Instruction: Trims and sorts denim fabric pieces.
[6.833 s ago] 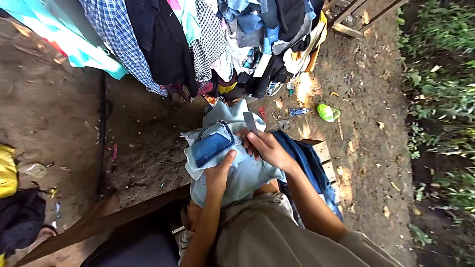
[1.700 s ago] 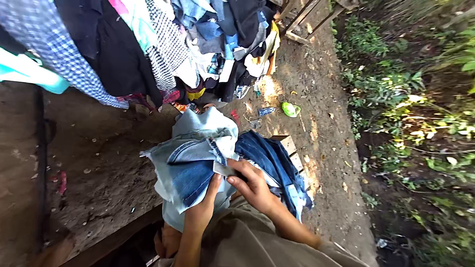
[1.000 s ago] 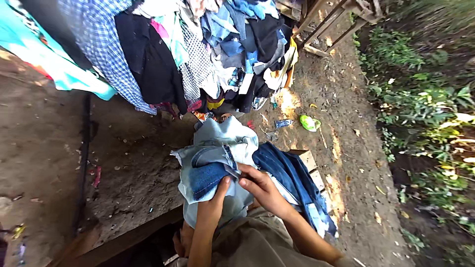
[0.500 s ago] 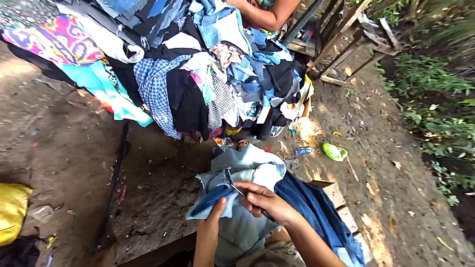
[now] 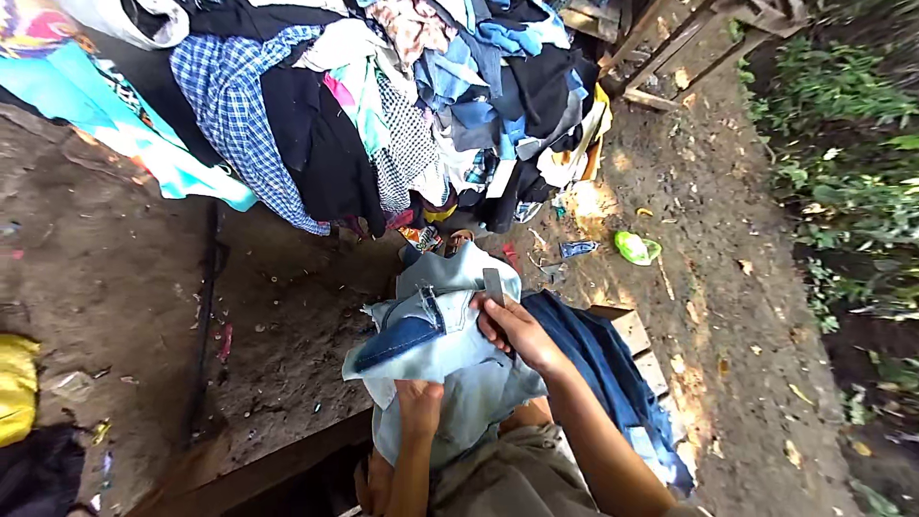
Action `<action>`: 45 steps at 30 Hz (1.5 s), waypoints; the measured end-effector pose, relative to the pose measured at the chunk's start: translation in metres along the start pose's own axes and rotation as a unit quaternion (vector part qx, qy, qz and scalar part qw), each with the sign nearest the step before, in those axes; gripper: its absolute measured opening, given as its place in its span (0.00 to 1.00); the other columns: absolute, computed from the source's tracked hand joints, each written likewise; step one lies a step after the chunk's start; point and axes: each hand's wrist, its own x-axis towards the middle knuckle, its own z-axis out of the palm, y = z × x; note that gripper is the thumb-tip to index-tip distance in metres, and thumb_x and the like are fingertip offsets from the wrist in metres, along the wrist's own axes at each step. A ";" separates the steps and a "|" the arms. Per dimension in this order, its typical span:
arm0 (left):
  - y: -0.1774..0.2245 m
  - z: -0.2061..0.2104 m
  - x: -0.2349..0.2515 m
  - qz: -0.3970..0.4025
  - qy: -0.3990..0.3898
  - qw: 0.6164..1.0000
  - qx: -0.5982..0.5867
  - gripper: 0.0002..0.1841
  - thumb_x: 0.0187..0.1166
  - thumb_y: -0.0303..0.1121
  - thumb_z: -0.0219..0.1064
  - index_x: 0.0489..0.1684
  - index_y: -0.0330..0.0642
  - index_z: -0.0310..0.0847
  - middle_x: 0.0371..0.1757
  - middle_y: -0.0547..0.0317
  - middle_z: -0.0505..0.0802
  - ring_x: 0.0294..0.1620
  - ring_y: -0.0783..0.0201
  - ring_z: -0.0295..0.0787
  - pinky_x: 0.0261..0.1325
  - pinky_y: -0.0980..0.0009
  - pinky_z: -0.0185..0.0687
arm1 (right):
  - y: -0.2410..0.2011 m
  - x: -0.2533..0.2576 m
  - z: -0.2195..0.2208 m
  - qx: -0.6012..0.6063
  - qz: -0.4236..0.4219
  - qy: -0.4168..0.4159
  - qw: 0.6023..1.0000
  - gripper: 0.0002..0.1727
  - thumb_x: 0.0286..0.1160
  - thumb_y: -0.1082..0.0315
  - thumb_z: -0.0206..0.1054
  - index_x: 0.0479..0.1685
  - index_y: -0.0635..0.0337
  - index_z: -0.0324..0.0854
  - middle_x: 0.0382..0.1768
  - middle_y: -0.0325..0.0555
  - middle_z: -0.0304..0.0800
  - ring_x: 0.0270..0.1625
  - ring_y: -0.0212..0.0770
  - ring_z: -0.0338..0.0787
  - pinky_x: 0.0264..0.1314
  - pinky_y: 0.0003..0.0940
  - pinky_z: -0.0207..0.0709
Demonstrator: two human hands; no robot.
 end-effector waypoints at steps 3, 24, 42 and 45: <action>0.007 0.016 0.011 -0.043 0.101 0.994 -0.004 0.29 0.69 0.43 0.79 0.62 0.42 0.68 0.45 0.81 0.93 0.50 0.82 0.91 0.60 0.76 0.89 | 0.003 0.004 0.003 -0.007 -0.021 0.004 1.000 0.15 0.91 0.62 0.44 0.57 0.56 0.75 0.18 0.24 0.76 0.17 0.19 0.72 0.19 0.14 0.65; 0.003 0.004 0.032 -0.001 0.075 0.997 -0.012 0.14 0.84 0.19 0.50 0.63 0.41 0.70 0.48 0.74 0.94 0.54 0.78 0.91 0.65 0.73 0.87 | 0.024 0.014 0.015 -0.213 -0.122 0.053 0.968 0.17 0.85 0.60 0.61 0.62 0.63 0.80 0.29 0.46 0.82 0.29 0.37 0.80 0.36 0.39 0.75; 0.063 0.031 0.001 -0.166 0.027 0.982 0.083 0.17 0.64 0.15 0.70 0.52 0.34 0.83 0.43 0.64 0.96 0.49 0.72 0.93 0.60 0.71 0.90 | 0.006 -0.064 0.045 -0.416 -0.249 0.097 0.869 0.30 0.87 0.44 0.56 0.77 0.54 0.78 0.45 0.47 0.94 0.40 0.39 0.92 0.42 0.41 0.87; 0.065 0.034 -0.002 -0.163 0.036 0.984 0.066 0.17 0.64 0.14 0.71 0.53 0.32 0.82 0.44 0.60 0.96 0.50 0.69 0.94 0.61 0.69 0.90 | 0.007 -0.060 0.045 -0.415 -0.259 0.109 0.865 0.27 0.87 0.45 0.58 0.74 0.52 0.81 0.48 0.47 0.94 0.44 0.39 0.93 0.44 0.40 0.88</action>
